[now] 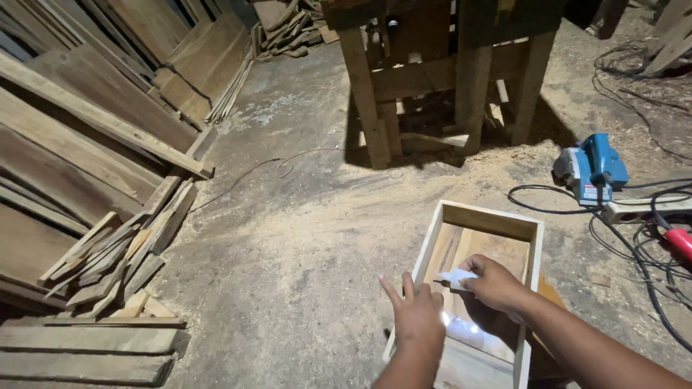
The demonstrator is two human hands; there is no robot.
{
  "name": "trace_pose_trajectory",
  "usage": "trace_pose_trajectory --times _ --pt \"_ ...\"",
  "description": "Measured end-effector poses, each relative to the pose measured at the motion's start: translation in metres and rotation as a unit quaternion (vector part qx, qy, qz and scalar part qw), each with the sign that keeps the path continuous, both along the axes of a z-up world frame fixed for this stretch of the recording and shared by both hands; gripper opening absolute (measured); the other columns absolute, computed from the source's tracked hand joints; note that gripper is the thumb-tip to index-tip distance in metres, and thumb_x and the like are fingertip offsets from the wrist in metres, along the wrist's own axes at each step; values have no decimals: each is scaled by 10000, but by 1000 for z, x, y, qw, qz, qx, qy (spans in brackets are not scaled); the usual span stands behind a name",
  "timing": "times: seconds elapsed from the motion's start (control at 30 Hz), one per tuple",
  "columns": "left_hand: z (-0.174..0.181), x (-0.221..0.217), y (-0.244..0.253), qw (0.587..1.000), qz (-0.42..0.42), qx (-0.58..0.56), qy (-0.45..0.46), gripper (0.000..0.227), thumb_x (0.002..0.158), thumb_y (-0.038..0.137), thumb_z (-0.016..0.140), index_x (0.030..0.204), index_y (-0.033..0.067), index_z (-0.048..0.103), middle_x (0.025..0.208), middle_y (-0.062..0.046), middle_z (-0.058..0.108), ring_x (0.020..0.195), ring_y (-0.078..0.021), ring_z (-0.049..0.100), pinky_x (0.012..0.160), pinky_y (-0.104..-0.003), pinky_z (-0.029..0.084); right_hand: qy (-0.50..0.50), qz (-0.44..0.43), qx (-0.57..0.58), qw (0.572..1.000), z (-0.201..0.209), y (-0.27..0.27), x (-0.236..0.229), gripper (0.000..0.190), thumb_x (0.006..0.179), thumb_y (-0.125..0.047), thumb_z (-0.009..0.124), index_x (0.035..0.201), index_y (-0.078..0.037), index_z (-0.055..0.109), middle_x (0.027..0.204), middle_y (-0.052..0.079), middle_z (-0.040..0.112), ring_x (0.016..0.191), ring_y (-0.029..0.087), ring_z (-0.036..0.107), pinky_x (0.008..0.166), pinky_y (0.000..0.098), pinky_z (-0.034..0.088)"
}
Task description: The person applies glue from a bottle to the interior joints of a wooden box and presses a clear plastic sheet into place. They then apply more glue along the edges of the plastic and the wooden surfaces, smoothing it with their fingers.
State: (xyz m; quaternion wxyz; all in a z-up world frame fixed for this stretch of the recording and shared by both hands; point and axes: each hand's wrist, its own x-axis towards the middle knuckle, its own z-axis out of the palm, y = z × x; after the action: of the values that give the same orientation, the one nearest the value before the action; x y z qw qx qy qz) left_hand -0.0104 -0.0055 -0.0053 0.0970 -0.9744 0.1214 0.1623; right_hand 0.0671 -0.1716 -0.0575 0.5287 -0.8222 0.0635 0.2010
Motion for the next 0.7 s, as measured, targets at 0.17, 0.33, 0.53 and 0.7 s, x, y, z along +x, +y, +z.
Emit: trace_pose_trajectory --times 0.17,0.33,0.53,0.7 --pt "-24 -6 -3 997 54 -38 -51 343 990 203 538 1324 140 582 1568 -146 291 1533 -366 102 1061 -865 118 -10 19 -2 1000 -4 -1 3 174 910 -93 686 1072 -31 688 965 86 744 888 174 688 820 339 552" --pt "-47 -5 -4 993 62 -63 -80 360 971 219 551 1326 162 575 1594 -122 269 1508 -373 123 1019 -765 259 -48 59 -41 996 -9 -4 6 221 868 -70 685 1087 -48 706 960 88 767 898 172 711 827 327 561" --pt "-57 -16 -2 985 65 -99 -126 310 954 196 555 1258 149 594 1542 -141 347 1478 -372 201 964 -615 315 -65 76 -41 994 -4 -3 1 233 852 -68 693 1085 -55 698 972 81 773 930 175 721 852 330 562" --pt "-66 -26 3 972 59 -148 -175 341 912 150 560 1250 123 594 1515 -166 382 1423 -392 263 975 -582 290 -86 122 -84 985 4 -1 1 244 831 -53 701 1074 -75 693 967 73 780 937 168 729 881 332 555"
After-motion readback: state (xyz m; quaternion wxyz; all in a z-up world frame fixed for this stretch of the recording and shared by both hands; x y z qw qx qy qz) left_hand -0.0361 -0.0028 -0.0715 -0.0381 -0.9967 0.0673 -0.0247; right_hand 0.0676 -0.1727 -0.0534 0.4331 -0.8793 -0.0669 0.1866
